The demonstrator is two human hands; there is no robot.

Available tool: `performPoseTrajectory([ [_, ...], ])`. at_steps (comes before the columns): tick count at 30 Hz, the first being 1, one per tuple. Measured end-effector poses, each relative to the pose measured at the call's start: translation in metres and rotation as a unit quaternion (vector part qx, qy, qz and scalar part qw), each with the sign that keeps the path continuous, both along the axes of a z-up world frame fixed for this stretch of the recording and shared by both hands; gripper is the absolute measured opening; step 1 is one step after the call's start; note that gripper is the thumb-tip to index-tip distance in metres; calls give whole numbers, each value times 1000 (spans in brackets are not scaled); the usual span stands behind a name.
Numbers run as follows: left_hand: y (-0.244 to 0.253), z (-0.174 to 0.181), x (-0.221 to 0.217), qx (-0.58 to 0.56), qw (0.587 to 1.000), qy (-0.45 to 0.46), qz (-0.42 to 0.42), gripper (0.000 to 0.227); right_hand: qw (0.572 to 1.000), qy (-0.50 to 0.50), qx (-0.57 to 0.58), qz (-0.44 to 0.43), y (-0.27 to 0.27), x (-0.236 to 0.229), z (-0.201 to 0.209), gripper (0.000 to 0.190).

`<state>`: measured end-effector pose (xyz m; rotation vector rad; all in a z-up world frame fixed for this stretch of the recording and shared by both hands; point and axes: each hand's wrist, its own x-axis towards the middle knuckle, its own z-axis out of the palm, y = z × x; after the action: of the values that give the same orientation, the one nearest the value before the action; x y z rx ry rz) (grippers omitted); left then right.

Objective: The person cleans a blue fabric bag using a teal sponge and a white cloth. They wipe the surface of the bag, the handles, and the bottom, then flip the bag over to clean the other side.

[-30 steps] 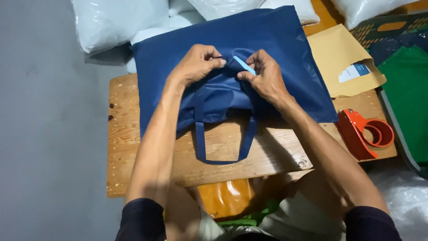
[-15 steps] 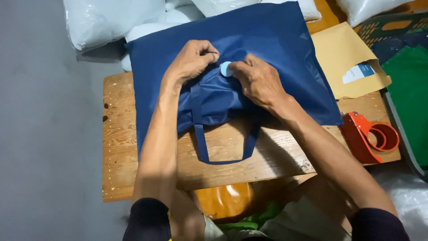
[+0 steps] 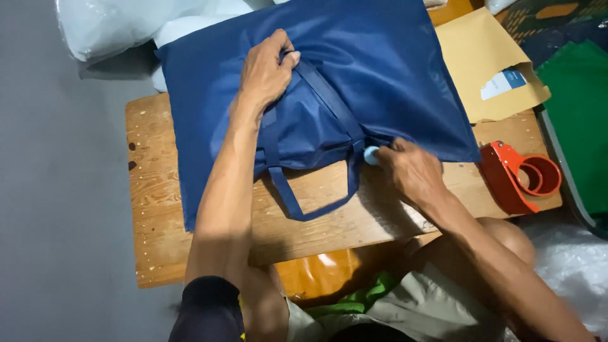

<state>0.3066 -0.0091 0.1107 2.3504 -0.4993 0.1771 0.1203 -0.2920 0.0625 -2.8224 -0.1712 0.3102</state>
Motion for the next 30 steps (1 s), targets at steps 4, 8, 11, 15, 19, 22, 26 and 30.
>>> performPoseTrajectory([
  [4,1,-4,4,3,1000,19,6,14,950,-290,100,65,2,-21,-16,18],
  [8,-1,2,-2,0,999,51,15,17,897,-364,249,37,34,-3,-35,17],
  [11,-2,2,-2,-8,998,59,10,17,898,-351,265,29,34,0,-42,19],
  [15,3,0,1,-9,996,83,17,16,887,-386,249,-35,13,-1,-48,13],
  [19,6,-3,1,-26,998,58,-10,19,855,-417,309,17,50,9,-23,18],
  [22,7,6,-1,-55,996,76,12,18,871,-404,278,1,75,43,-6,19],
  [26,10,14,-4,-120,974,193,20,18,888,-397,233,21,107,99,21,8],
  [30,17,1,8,-225,937,268,0,18,901,-366,230,33,136,139,29,5],
])
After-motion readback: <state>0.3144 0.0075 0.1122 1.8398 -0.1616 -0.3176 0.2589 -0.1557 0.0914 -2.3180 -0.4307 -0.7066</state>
